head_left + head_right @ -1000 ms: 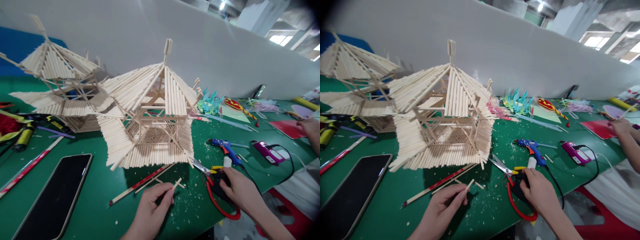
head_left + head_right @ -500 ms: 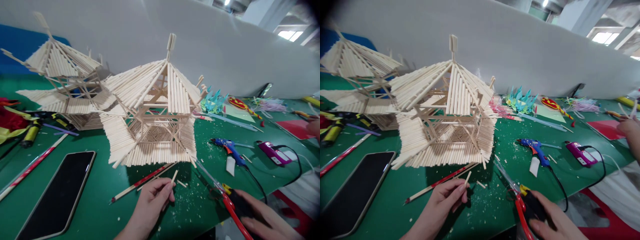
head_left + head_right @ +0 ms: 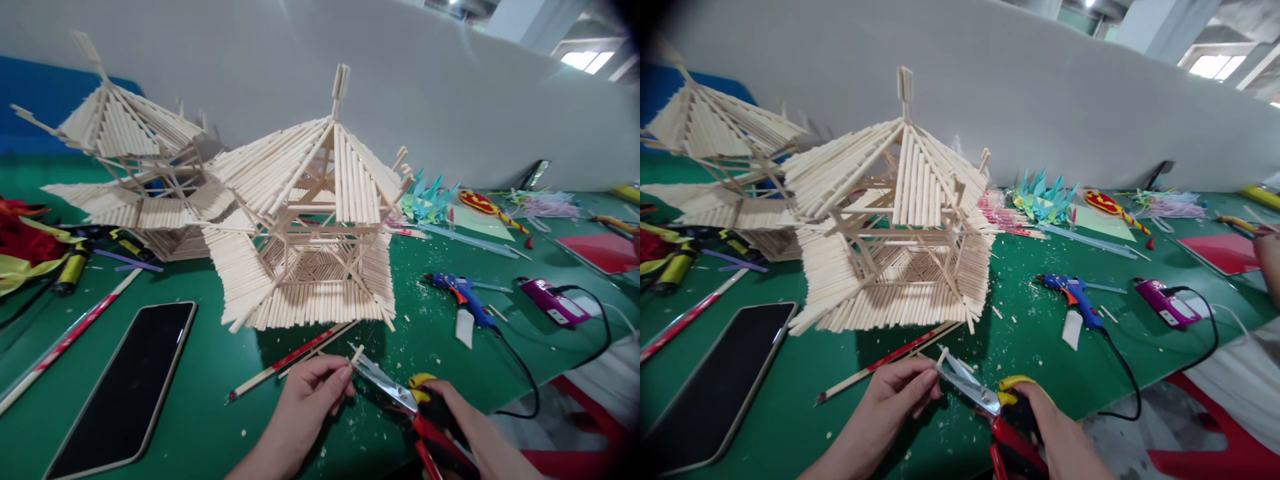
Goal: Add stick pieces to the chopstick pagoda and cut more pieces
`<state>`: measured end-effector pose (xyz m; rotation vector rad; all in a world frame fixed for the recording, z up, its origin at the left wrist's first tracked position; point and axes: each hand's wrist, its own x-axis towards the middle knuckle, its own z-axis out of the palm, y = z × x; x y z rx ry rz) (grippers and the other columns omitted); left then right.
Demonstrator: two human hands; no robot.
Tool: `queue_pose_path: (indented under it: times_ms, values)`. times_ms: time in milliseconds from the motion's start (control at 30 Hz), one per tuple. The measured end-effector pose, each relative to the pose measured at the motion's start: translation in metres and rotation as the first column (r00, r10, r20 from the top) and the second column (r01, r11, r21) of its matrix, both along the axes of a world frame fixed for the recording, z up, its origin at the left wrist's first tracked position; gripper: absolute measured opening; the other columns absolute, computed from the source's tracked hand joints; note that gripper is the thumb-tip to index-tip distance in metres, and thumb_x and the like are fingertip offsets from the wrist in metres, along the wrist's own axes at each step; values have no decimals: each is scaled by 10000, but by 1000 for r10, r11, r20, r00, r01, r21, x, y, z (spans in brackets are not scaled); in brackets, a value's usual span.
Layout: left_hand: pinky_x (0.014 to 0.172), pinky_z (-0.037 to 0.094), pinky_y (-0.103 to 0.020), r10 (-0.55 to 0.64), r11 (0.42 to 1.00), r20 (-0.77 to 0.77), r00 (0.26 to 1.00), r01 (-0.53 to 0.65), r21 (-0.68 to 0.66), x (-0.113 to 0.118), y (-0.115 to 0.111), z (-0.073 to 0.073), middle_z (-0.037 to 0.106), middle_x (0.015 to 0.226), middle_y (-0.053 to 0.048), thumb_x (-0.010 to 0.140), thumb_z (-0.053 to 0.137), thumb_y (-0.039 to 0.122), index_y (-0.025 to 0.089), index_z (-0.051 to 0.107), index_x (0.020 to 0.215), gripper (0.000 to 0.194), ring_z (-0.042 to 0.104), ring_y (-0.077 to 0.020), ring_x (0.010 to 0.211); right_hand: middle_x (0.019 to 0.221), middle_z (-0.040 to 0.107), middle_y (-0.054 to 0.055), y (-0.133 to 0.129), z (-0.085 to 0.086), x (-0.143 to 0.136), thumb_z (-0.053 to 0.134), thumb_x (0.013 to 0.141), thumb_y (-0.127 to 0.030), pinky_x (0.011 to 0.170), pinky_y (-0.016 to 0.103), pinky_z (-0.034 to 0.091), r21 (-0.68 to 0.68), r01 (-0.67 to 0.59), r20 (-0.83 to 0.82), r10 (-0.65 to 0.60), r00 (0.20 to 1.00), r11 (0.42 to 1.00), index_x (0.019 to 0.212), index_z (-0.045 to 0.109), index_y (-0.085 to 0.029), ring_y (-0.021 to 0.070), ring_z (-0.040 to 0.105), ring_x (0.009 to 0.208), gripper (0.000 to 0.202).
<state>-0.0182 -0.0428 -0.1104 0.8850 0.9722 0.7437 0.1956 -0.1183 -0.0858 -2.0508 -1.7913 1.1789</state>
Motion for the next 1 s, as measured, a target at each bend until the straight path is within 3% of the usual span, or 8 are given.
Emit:
queue_pose_path:
  times_ms: [233, 367, 567, 800, 1000]
  values:
    - [459, 280, -194, -3, 999, 29, 1000, 2, 41, -3, -3, -5, 560, 563, 19, 706, 621, 356, 153, 655, 769, 216, 391, -68, 490, 1022, 639, 96, -1, -6, -13, 572, 550, -185, 733, 328, 486, 119, 23, 5, -24, 1000, 993, 1140, 398, -198, 232, 627, 861, 616]
    - [470, 300, -185, -10, 995, 33, 999, 7, 100, -4, -3, -5, 569, 575, 24, 720, 611, 323, 180, 670, 768, 162, 414, -71, 507, 1035, 628, 97, 1, -6, -17, 562, 530, -180, 757, 349, 470, 174, 34, 15, -37, 999, 984, 1125, 408, -206, 249, 609, 895, 616]
    - [549, 355, -194, -29, 982, 16, 999, 25, 186, -7, 0, -1, 554, 601, 19, 736, 595, 279, 189, 688, 722, 130, 478, -96, 587, 925, 660, 56, 4, -3, -23, 534, 522, -164, 719, 317, 484, 126, 80, -56, -73, 996, 989, 1077, 403, -214, 210, 633, 784, 573]
    - [554, 364, -198, -30, 973, -13, 999, 32, 229, -7, 2, 2, 544, 605, 10, 730, 595, 259, 173, 675, 648, 144, 480, -103, 586, 1030, 604, 109, -2, -20, -18, 561, 519, -166, 782, 350, 456, 282, -31, 41, 20, 999, 959, 1092, 409, -183, 260, 593, 926, 593]
    - [585, 387, -193, -3, 972, -22, 1000, 8, 235, -9, 4, -3, 571, 623, 15, 739, 593, 246, 195, 686, 714, 109, 506, -103, 611, 1023, 596, 131, 12, 1, -22, 556, 573, -180, 786, 371, 456, 179, -90, 109, 71, 992, 980, 1051, 447, -158, 269, 575, 939, 491]
